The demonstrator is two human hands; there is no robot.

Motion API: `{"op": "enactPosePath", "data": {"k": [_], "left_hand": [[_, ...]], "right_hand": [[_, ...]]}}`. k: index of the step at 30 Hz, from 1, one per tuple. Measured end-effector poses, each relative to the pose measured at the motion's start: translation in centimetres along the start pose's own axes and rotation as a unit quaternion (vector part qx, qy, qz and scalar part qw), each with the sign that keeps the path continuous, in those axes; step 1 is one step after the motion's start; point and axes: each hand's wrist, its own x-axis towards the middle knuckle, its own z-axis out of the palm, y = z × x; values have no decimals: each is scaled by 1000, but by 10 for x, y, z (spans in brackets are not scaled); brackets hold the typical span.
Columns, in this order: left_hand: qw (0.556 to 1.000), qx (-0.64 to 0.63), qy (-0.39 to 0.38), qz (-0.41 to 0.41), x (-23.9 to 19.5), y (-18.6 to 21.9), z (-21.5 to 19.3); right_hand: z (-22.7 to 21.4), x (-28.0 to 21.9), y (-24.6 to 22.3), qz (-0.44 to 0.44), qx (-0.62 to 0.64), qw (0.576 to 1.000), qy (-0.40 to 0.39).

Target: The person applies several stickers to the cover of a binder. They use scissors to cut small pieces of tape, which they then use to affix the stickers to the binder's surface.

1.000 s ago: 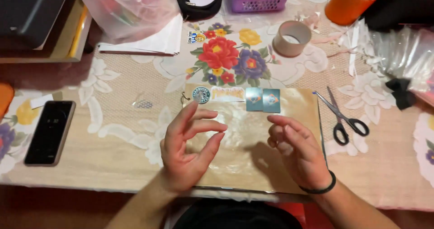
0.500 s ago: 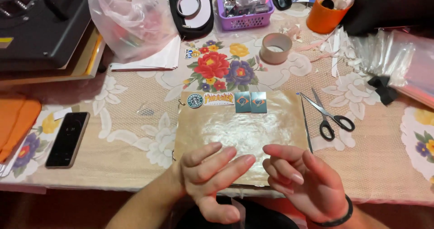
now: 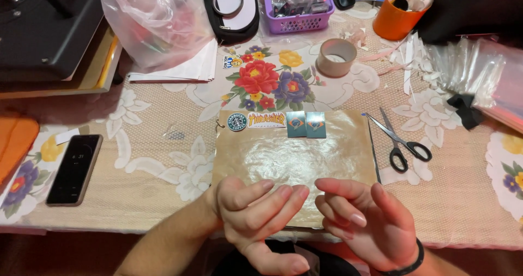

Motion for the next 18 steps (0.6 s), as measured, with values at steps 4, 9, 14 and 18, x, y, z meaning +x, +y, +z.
{"op": "enactPosePath", "data": {"k": [4,9,14,18], "left_hand": [[1000,2,12,17,-2,-5,3],[999,8,27,34,-4,-5,5],[1000,-24,15,9,-1,-5,0],[998,-53,34,21,0,0,0]], "right_hand": [[-1,3,0,7,9,1000,0],[-3,2,1,10,1,1000,11],[-16,-1,0,-33,-163,984,60],[-19,8,-6,-157,-511,821,203]]}}
